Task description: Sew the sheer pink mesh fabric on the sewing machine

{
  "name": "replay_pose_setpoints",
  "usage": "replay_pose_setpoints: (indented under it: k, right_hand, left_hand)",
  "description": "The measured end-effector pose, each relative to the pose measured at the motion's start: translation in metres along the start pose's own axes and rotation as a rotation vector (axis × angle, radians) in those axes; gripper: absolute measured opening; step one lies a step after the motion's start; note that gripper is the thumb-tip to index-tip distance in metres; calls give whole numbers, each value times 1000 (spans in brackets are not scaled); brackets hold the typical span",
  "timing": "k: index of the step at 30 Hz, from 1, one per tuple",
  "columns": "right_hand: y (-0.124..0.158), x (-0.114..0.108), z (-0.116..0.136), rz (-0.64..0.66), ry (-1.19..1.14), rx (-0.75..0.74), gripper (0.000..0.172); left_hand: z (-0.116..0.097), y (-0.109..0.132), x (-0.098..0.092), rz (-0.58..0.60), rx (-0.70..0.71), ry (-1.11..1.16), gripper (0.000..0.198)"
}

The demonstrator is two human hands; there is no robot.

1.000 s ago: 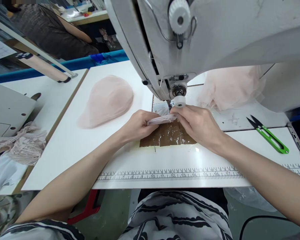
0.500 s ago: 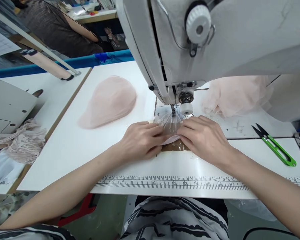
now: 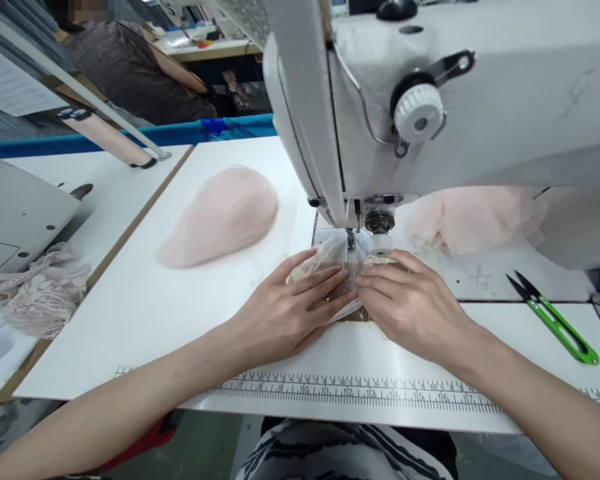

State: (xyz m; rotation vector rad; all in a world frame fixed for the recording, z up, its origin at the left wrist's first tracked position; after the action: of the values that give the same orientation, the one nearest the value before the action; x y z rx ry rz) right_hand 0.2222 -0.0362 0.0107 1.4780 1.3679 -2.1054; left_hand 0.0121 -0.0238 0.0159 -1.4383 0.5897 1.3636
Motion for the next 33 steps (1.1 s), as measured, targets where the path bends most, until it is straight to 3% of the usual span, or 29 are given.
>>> replay_pose_setpoints:
  k: [13, 22, 25, 33]
  right_hand:
    - [-4, 9, -12, -40, 87, 19, 20]
    - [-9, 19, -23, 26, 47, 178, 25]
    - [-9, 19, -21, 38, 71, 193, 26]
    - [-2, 14, -11, -31, 190, 35, 22]
  left_hand:
    - [20, -6, 13, -40, -89, 70, 34]
    - [37, -14, 24, -69, -99, 43, 33]
    - [35, -14, 23, -65, -113, 35, 32]
    - [13, -3, 13, -100, -90, 60, 32]
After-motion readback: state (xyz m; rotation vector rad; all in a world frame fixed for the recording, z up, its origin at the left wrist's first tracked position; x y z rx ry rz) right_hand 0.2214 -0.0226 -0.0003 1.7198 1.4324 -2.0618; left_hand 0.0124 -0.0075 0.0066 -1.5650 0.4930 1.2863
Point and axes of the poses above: each hand's wrist, its own y-axis away from the middle knuckle, its own x-axis out of the palm, z = x × y, the point moved 1 cm from there along -y, towards the middle knuckle, and after that the axes turned 4 degrees about -z, right-handed, at the moved point
